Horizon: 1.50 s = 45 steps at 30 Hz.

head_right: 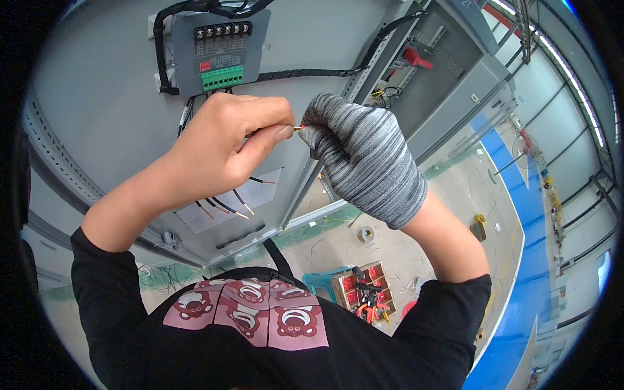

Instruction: The person strips the ends of several black wires, slides red heat shrink tubing onto them, and uses a crimping tool to attach connectors. The work is performed inside an open electrical cabinet with multiple wires and components visible.

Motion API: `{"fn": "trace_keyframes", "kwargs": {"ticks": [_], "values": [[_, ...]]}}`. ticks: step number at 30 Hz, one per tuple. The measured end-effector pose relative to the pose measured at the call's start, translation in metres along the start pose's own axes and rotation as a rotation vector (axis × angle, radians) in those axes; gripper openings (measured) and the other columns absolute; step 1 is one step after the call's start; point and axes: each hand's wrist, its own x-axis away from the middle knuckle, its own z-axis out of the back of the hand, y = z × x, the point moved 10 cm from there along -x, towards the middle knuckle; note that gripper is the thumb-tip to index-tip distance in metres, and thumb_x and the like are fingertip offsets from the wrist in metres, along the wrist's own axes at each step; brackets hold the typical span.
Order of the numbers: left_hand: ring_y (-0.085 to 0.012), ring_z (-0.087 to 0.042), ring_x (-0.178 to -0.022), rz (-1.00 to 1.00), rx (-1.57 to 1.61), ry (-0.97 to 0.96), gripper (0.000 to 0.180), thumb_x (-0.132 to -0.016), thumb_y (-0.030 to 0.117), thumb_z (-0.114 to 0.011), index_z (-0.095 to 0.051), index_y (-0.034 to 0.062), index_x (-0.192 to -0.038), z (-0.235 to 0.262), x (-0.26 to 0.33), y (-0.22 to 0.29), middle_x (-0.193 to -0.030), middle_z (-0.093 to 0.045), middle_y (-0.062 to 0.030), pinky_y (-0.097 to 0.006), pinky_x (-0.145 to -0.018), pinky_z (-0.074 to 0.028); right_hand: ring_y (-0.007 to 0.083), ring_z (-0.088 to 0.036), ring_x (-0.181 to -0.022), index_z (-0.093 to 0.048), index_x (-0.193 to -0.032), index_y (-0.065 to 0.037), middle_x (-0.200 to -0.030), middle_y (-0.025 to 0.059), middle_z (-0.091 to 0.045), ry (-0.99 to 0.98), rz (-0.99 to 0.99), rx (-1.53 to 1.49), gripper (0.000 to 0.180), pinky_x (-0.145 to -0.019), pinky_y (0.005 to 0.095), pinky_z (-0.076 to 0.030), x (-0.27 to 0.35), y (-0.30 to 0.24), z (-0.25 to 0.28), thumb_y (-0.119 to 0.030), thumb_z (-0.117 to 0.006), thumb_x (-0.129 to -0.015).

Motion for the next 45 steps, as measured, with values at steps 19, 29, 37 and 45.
{"fn": "trace_keyframes", "kwargs": {"ticks": [19, 29, 37, 45], "values": [[-0.0308, -0.052, -0.059, -0.002, 0.027, 0.009, 0.004, -0.086, 0.003, -0.06, -0.059, -0.0008, -0.086, 0.001, 0.001, -0.001, -0.066, -0.052, -0.0154, -0.035, -0.056, -0.041, 0.0247, -0.062, -0.058, -0.062, -0.091, -0.002, -0.069, 0.012, -0.064, 0.017, 0.166, 0.142, 0.009, -0.054, 0.0323, -0.048, -0.006, -0.009, -0.005, -0.011, -0.06, -0.092], [-0.006, -0.038, -0.061, 0.204, 0.254, -0.1, 0.011, -0.088, 0.008, -0.056, -0.06, -0.0022, -0.087, -0.003, 0.0, -0.014, -0.064, -0.044, -0.0022, -0.025, -0.054, -0.034, 0.0234, -0.063, -0.058, -0.063, -0.094, 0.0, -0.068, 0.0128, -0.063, -0.032, 0.015, -0.103, 0.01, -0.057, 0.033, -0.051, 0.002, 0.007, -0.002, -0.009, -0.062, -0.09], [-0.0145, -0.043, -0.057, 0.117, 0.161, -0.101, 0.007, -0.086, 0.004, -0.056, -0.059, -0.0018, -0.086, -0.006, -0.002, -0.006, -0.068, -0.051, -0.0075, -0.027, -0.055, -0.037, 0.0307, -0.063, -0.06, -0.063, -0.095, 0.0, -0.069, 0.0154, -0.062, 0.042, 0.263, 0.115, 0.011, -0.058, 0.0348, -0.052, 0.005, -0.008, -0.001, -0.007, -0.064, -0.087], [-0.0288, -0.05, -0.058, -0.057, 0.021, 0.028, 0.004, -0.084, 0.001, -0.057, -0.054, -0.0018, -0.084, 0.0, -0.001, 0.005, -0.066, -0.051, -0.0149, -0.034, -0.057, -0.041, 0.0267, -0.062, -0.058, -0.061, -0.092, 0.0, -0.065, 0.0147, -0.061, -0.064, -0.037, -0.081, 0.009, -0.056, 0.0358, -0.05, -0.005, 0.004, -0.011, -0.007, -0.063, -0.088]]}}
